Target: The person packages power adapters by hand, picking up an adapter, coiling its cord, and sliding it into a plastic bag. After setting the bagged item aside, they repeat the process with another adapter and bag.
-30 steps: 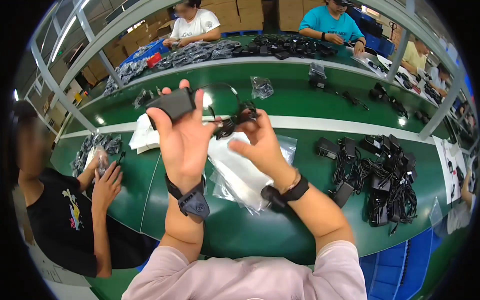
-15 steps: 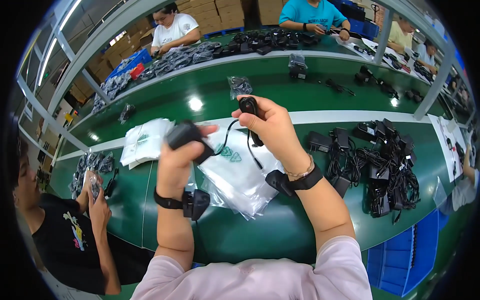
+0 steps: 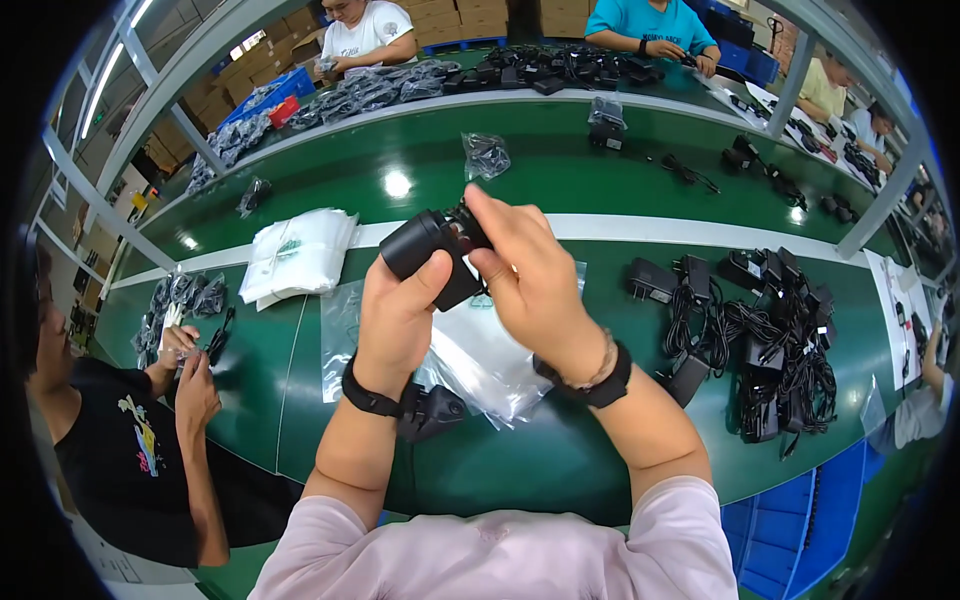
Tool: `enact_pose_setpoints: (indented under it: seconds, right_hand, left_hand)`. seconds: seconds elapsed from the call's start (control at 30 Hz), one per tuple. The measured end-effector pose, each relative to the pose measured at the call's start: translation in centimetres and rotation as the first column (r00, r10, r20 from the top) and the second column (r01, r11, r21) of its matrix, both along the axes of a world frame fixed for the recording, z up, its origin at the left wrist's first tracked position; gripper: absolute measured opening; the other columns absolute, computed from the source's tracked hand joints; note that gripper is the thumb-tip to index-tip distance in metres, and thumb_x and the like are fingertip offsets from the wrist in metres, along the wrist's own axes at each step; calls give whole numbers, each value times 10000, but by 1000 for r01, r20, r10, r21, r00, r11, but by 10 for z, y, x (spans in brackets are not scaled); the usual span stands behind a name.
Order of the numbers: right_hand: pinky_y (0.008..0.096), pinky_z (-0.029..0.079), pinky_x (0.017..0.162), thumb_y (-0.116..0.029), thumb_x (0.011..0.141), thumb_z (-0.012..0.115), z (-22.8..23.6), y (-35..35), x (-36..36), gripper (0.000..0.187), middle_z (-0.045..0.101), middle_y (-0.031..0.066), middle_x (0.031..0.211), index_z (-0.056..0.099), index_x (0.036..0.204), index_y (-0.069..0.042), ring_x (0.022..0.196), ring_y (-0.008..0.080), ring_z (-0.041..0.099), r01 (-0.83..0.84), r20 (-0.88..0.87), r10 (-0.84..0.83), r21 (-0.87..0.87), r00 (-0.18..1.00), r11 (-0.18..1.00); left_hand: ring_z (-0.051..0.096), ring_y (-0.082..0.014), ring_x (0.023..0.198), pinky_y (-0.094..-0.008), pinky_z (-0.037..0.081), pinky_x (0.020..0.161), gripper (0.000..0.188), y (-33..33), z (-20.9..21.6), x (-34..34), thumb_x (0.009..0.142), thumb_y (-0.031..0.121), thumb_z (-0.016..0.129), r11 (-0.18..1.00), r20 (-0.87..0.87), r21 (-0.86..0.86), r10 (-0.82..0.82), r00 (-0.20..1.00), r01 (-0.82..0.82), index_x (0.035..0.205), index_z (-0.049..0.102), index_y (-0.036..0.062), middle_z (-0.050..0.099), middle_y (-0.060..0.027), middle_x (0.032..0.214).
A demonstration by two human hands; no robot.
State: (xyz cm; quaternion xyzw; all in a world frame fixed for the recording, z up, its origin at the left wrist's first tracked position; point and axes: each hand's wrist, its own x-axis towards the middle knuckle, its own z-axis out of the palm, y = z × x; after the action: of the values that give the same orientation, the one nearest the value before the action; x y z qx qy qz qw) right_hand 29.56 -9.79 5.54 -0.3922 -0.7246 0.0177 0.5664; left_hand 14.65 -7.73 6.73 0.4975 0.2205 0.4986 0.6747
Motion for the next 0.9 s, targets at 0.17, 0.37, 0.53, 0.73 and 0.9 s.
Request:
enact_pose_setpoints:
  seconds: [0.17, 0.37, 0.53, 0.73, 0.9]
  right_hand:
    - [291, 442, 803, 41, 789, 524, 6, -10, -5, 569, 541, 173, 1154, 355, 1330, 0, 966, 255, 544, -152, -87, 137, -189, 987, 970]
    - [307, 442, 817, 58, 761, 529, 11, -8, -14, 600, 513, 171, 1200, 357, 1332, -3, 1002, 292, 531, -103, 132, 107, -37, 985, 994]
    - [302, 450, 805, 14, 777, 545, 18, -8, -16, 564, 531, 157, 1171, 379, 1315, 0, 998, 262, 542, 168, 368, -174, 50, 913, 985]
    - [303, 445, 823, -131, 874, 522, 13, -19, -14, 377, 600, 109, 1047, 473, 1221, 9, 909, 198, 581, -202, -301, 84, -387, 950, 900]
    - [278, 470, 750, -218, 925, 472, 4, -1, -19, 300, 631, 72, 917, 535, 1103, 15, 786, 143, 596, -846, -881, -12, -458, 473, 272]
  left_hand:
    - [530, -118, 930, -236, 443, 782, 370, 0, 6, -6, 755, 106, 695, 994, 9, 100, 39, 999, -40, 1061, 521, -5, 561, -54, 1011]
    - [565, -135, 885, -246, 472, 768, 421, -3, 12, -6, 702, 21, 708, 983, 37, 170, 56, 998, -61, 1077, 522, -28, 590, -81, 992]
    - [585, -150, 837, -262, 489, 755, 429, 4, 3, -8, 696, -34, 682, 997, -52, 35, 66, 996, -65, 1094, 521, -37, 610, -95, 952]
    - [602, -162, 840, -266, 496, 746, 431, 20, 18, -32, 670, -78, 668, 843, 230, 236, 435, 871, -483, 1077, 529, -42, 618, -120, 962]
    - [603, -169, 852, -276, 493, 753, 440, 14, 6, -30, 672, -78, 656, 776, 197, 454, 391, 899, -437, 1088, 518, -41, 623, -126, 962]
